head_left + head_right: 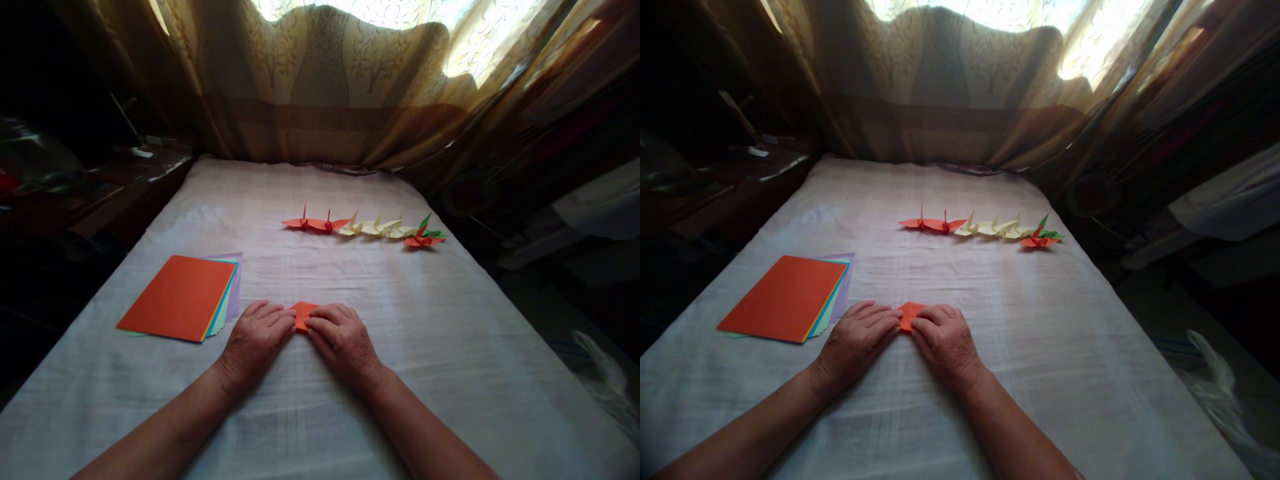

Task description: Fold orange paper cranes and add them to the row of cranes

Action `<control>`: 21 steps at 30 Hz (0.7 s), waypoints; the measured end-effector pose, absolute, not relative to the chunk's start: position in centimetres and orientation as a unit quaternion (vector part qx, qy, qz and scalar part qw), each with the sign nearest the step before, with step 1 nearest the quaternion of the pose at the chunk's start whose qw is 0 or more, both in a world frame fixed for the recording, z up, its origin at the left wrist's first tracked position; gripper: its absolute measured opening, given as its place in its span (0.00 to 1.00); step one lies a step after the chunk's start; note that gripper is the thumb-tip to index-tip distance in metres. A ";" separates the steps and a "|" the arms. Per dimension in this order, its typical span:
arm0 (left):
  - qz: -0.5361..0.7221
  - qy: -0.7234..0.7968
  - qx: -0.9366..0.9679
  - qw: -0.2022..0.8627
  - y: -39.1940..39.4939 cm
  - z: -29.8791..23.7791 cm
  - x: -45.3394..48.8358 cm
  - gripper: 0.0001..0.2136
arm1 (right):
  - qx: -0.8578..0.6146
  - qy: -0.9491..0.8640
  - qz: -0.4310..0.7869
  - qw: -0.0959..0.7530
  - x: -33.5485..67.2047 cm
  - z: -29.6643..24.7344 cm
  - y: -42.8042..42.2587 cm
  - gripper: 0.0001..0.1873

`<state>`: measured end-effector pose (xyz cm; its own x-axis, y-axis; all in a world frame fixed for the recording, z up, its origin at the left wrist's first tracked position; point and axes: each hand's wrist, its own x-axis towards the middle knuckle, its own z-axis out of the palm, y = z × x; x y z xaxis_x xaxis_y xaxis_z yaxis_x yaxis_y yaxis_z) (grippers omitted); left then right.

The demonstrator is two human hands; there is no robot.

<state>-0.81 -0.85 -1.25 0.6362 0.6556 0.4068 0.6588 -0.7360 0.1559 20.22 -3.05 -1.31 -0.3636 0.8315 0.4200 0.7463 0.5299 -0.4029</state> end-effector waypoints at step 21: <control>-0.241 -0.422 -0.865 -0.121 -0.7 -0.5 -0.1 0.07 | -0.532 -0.767 0.193 0.302 20.0 -0.8 -2.1 0.06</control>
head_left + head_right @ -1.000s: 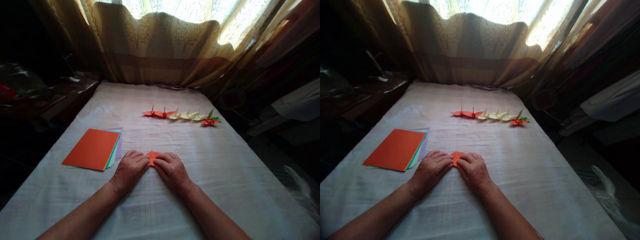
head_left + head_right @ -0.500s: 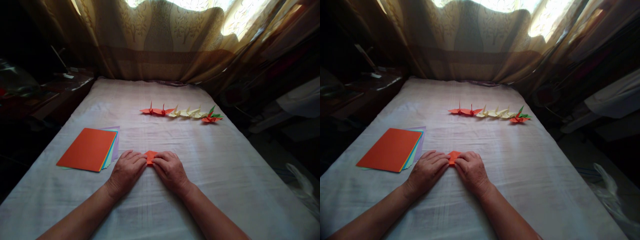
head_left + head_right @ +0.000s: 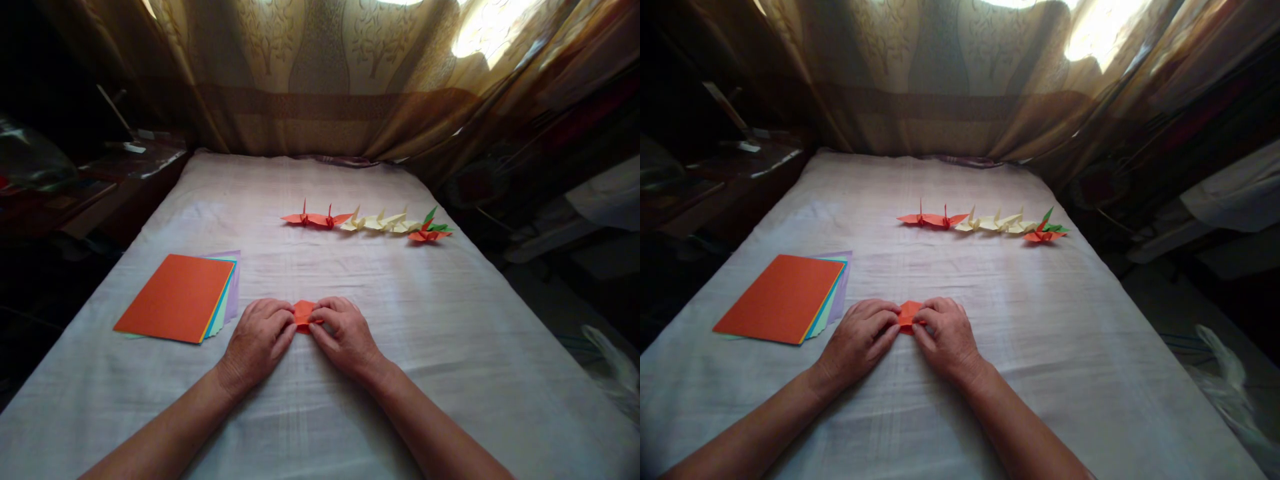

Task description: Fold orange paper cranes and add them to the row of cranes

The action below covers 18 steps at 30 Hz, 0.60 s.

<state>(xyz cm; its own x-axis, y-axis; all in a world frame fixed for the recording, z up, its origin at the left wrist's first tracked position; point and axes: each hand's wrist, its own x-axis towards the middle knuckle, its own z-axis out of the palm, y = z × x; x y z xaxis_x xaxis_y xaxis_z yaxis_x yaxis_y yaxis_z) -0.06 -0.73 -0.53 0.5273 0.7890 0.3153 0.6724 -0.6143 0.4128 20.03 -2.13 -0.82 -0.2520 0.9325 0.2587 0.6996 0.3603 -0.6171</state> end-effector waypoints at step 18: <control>0.244 0.430 0.859 0.132 -0.8 -0.6 0.1 0.08 | -0.577 -0.749 0.172 0.276 19.0 -0.7 -2.0 0.06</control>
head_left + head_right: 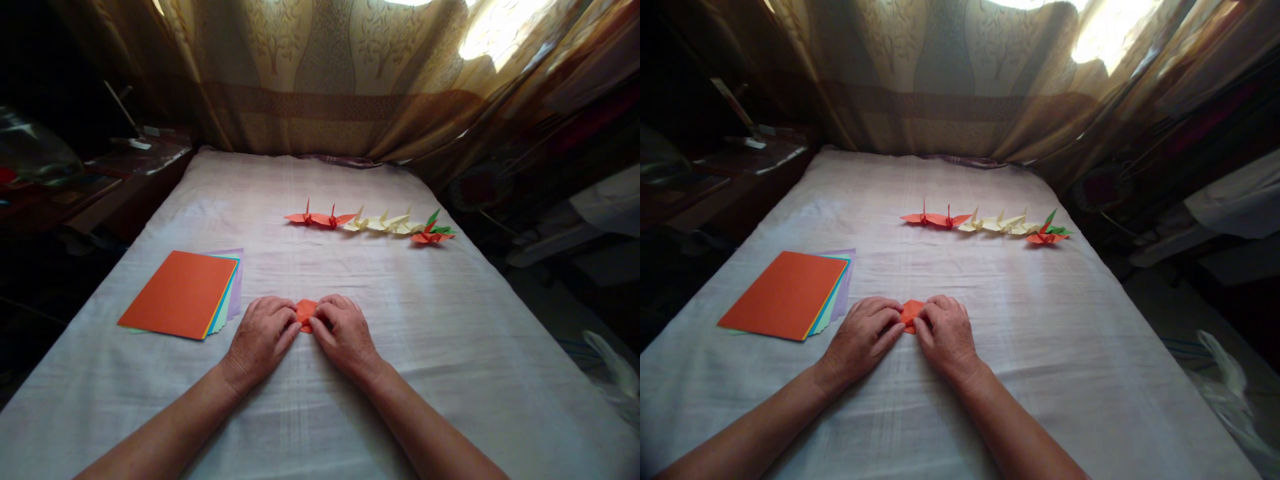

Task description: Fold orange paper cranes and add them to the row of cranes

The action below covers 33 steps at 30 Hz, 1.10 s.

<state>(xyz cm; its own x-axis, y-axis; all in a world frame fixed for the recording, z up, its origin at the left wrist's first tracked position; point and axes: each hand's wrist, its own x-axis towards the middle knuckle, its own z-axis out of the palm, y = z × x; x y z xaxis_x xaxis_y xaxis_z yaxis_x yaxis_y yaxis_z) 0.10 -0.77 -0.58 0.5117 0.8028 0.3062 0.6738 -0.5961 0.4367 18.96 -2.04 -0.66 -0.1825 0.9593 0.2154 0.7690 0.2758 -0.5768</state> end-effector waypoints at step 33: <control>0.217 0.475 0.829 0.198 -0.4 -0.5 0.6 0.04 | -0.604 -0.727 0.169 0.281 18.4 -1.4 -2.1 0.05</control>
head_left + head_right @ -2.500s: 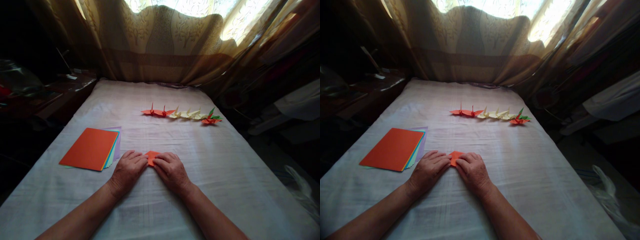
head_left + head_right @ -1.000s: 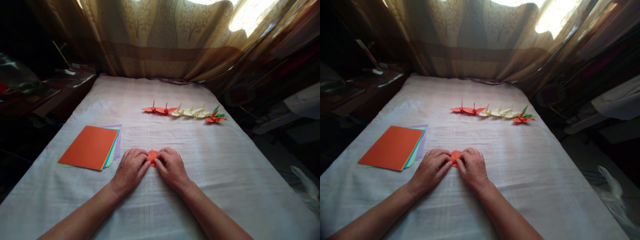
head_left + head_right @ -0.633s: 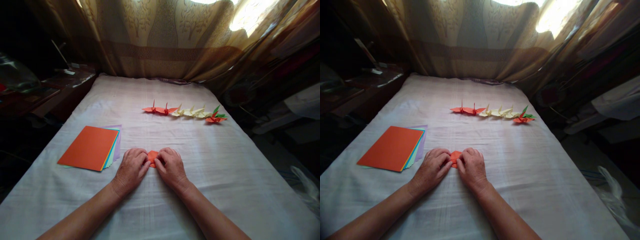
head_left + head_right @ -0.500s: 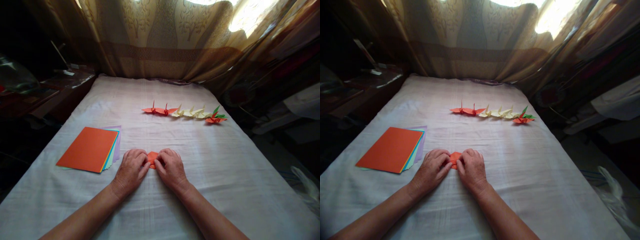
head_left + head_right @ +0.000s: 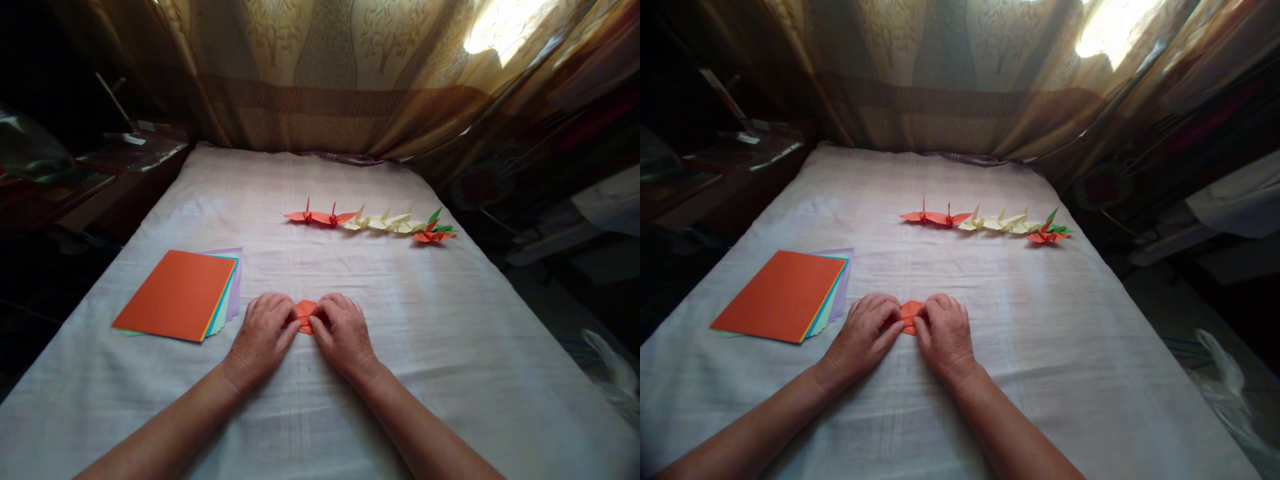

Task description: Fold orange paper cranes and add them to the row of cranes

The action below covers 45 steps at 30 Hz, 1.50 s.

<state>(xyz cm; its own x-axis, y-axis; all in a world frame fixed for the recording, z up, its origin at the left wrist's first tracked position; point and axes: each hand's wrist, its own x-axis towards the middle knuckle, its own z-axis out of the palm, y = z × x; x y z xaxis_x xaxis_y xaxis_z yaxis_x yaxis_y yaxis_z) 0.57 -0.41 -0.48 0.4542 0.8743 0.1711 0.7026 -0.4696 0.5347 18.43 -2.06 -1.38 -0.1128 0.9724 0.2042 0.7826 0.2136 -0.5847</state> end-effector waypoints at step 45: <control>0.205 0.371 0.905 0.042 -2.0 0.6 1.3 0.10 | -0.549 -0.748 0.151 0.341 19.8 -2.6 -1.6 0.08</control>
